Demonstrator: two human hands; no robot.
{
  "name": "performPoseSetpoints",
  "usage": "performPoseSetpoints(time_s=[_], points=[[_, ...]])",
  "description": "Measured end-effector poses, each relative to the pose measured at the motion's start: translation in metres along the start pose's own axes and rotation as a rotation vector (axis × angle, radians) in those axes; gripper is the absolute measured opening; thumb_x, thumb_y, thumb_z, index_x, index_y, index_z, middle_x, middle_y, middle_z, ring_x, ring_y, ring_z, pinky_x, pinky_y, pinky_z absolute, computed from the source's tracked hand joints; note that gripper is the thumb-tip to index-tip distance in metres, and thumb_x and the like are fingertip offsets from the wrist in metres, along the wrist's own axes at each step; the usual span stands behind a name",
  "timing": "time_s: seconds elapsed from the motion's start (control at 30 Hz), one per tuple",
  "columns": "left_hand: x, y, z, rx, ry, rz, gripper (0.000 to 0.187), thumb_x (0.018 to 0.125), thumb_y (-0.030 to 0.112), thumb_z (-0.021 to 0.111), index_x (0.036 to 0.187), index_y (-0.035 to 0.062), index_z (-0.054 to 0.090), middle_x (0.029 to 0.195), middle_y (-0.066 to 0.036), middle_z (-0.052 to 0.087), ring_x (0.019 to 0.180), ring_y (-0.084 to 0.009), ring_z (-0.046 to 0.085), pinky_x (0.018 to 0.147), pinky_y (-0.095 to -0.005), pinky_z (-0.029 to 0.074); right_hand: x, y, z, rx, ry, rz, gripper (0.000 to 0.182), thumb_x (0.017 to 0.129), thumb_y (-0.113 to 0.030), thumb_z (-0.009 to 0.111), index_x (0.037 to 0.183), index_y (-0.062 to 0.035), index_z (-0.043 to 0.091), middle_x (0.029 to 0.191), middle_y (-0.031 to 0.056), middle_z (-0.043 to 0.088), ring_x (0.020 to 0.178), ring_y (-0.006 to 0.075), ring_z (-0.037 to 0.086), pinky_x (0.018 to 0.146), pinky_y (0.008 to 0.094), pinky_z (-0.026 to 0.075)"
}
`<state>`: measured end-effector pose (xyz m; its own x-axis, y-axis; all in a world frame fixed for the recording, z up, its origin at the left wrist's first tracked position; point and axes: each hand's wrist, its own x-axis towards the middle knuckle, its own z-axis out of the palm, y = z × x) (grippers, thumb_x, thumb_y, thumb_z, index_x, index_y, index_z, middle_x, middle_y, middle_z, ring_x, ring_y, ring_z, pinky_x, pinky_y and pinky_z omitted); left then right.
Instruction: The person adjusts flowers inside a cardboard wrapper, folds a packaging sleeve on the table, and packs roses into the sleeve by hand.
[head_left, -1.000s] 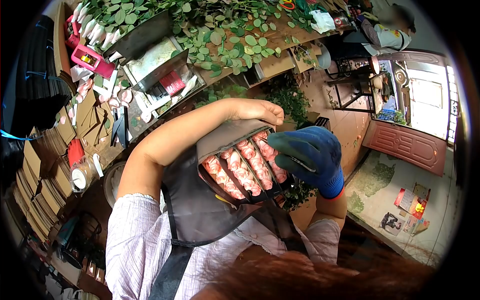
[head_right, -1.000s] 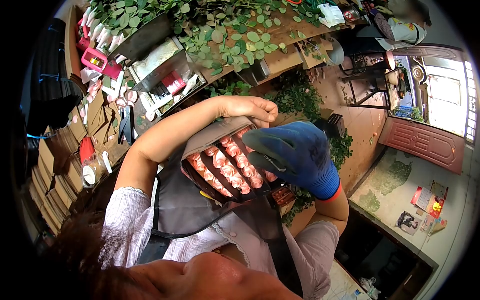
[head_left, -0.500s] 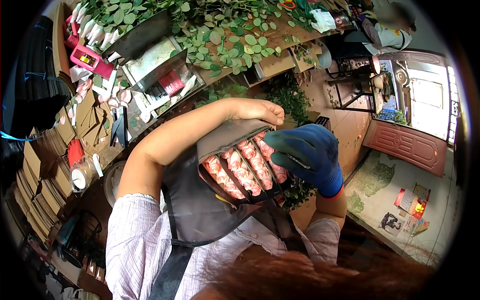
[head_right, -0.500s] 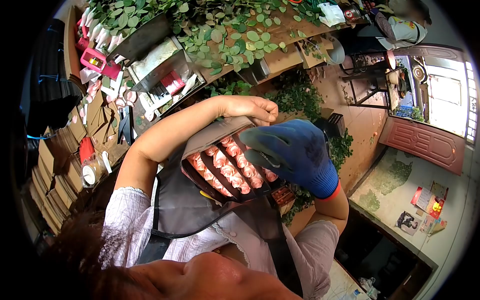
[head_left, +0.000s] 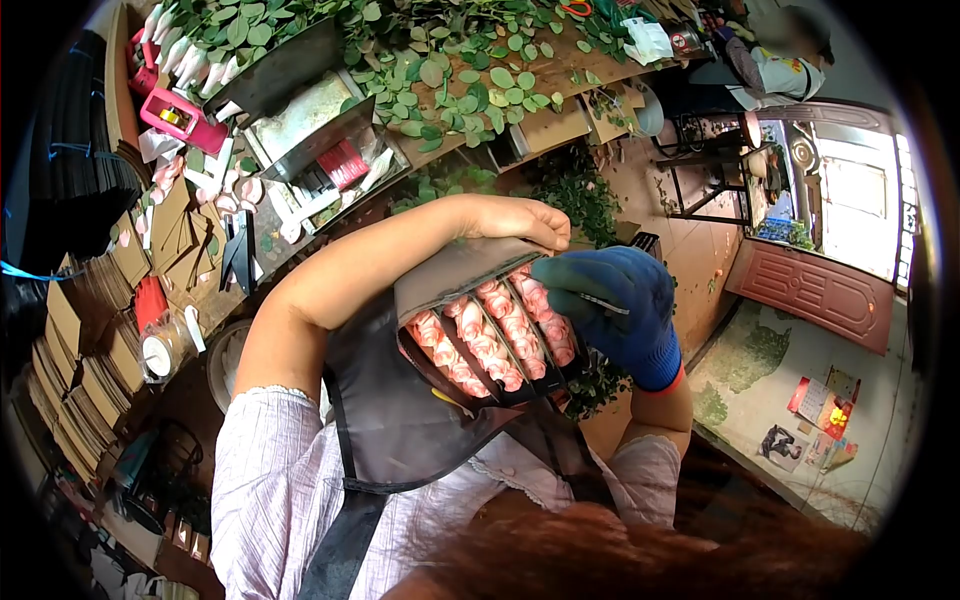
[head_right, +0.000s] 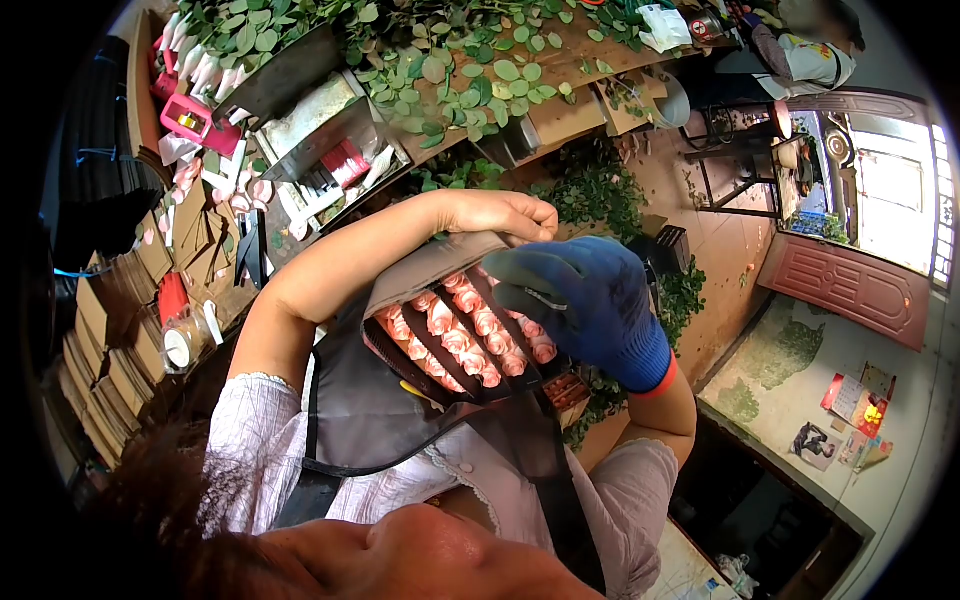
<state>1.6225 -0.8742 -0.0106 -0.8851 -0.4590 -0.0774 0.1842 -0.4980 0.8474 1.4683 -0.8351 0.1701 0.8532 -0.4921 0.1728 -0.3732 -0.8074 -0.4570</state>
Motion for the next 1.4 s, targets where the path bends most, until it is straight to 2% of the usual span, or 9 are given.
performPoseSetpoints(time_s=[0.53, 0.63, 0.73, 0.9, 1.03, 1.17, 1.27, 1.3, 1.4], points=[[-0.001, -0.004, -0.003, 0.049, -0.006, 0.04, 0.019, 0.103, 0.027, 0.055, 0.099, 0.009, 0.056, 0.086, 0.005, 0.058, 0.079, -0.0036, 0.054, 0.071, -0.0221, 0.045, -0.004, -0.009, -0.013, 0.081, 0.072, 0.085, 0.023, 0.087, -0.016, 0.073, 0.109, -0.0098, 0.072, 0.098, 0.0072, 0.074, 0.08, 0.024, 0.072, 0.07, 0.0321, 0.055], [-0.002, -0.002, -0.001, 0.003, -0.006, 0.028, 0.026, 0.104, 0.034, 0.053, 0.103, 0.0079, 0.055, 0.089, -0.004, 0.069, 0.082, -0.0085, 0.064, 0.073, -0.0243, 0.051, -0.02, -0.008, -0.013, 0.62, 0.348, 0.258, 0.023, 0.091, -0.015, 0.069, 0.11, -0.0034, 0.073, 0.102, 0.0116, 0.074, 0.087, 0.0218, 0.071, 0.075, 0.0317, 0.055], [-0.014, 0.015, 0.006, -0.047, 0.039, -0.054, 0.036, 0.105, 0.042, 0.049, 0.105, 0.0056, 0.052, 0.092, -0.014, 0.075, 0.085, -0.0141, 0.07, 0.075, -0.0271, 0.055, -0.032, 0.017, -0.009, 0.487, 0.615, 0.403, 0.028, 0.094, -0.019, 0.066, 0.113, 0.0003, 0.071, 0.108, 0.015, 0.072, 0.096, 0.0219, 0.07, 0.079, 0.0333, 0.054], [-0.017, 0.018, 0.012, -0.129, 0.078, -0.087, 0.046, 0.106, 0.049, 0.043, 0.098, 0.0043, 0.05, 0.092, -0.018, 0.075, 0.086, -0.0145, 0.072, 0.074, -0.0297, 0.056, -0.028, 0.061, 0.011, 0.347, 0.102, 0.511, 0.028, 0.099, -0.018, 0.06, 0.122, -0.0007, 0.065, 0.113, 0.0107, 0.07, 0.102, 0.017, 0.065, 0.09, 0.0297, 0.052], [-0.007, -0.001, 0.0, -0.052, -0.009, 0.051, 0.039, 0.106, 0.043, 0.045, 0.093, 0.0071, 0.051, 0.092, -0.018, 0.075, 0.084, -0.0172, 0.072, 0.071, -0.03, 0.057, -0.036, 0.076, 0.031, 0.736, 0.245, 0.645, 0.027, 0.103, -0.018, 0.055, 0.118, 0.0025, 0.064, 0.113, 0.011, 0.07, 0.101, 0.0171, 0.066, 0.09, 0.0293, 0.052], [-0.01, -0.006, -0.003, -0.148, -0.011, 0.021, 0.029, 0.106, 0.034, 0.05, 0.092, 0.0088, 0.051, 0.093, -0.018, 0.074, 0.082, -0.0191, 0.072, 0.069, -0.0296, 0.057, -0.046, 0.079, 0.009, 0.566, 0.434, 0.695, 0.029, 0.106, -0.018, 0.047, 0.117, 0.0024, 0.065, 0.107, 0.0128, 0.071, 0.093, 0.0188, 0.069, 0.082, 0.0314, 0.057], [-0.006, -0.008, -0.002, -0.13, -0.007, -0.013, 0.025, 0.105, 0.03, 0.052, 0.092, 0.009, 0.052, 0.095, -0.019, 0.074, 0.082, -0.019, 0.072, 0.069, -0.0298, 0.057, -0.056, 0.055, -0.014, 0.637, 0.737, 0.647, 0.029, 0.103, -0.021, 0.054, 0.115, 0.0039, 0.063, 0.108, 0.0167, 0.071, 0.087, 0.0211, 0.071, 0.075, 0.0334, 0.058], [-0.004, -0.008, -0.002, -0.113, -0.013, -0.023, 0.024, 0.105, 0.03, 0.052, 0.092, 0.009, 0.052, 0.095, -0.019, 0.074, 0.082, -0.0188, 0.072, 0.069, -0.03, 0.057, -0.056, 0.038, -0.015, 0.728, 0.644, 0.551, 0.028, 0.1, -0.022, 0.059, 0.114, 0.0019, 0.065, 0.107, 0.015, 0.072, 0.086, 0.0205, 0.07, 0.073, 0.0329, 0.057], [-0.004, 0.004, 0.013, -0.123, 0.036, -0.044, 0.033, 0.104, 0.03, 0.053, 0.076, 0.012, 0.049, 0.073, 0.005, 0.054, 0.07, -0.0049, 0.049, 0.066, -0.0227, 0.042, -0.038, 0.0, -0.017, 0.65, 0.358, 0.18, 0.026, 0.09, -0.024, 0.072, 0.109, -0.0056, 0.069, 0.105, 0.0087, 0.073, 0.081, 0.0191, 0.069, 0.067, 0.0317, 0.054]])
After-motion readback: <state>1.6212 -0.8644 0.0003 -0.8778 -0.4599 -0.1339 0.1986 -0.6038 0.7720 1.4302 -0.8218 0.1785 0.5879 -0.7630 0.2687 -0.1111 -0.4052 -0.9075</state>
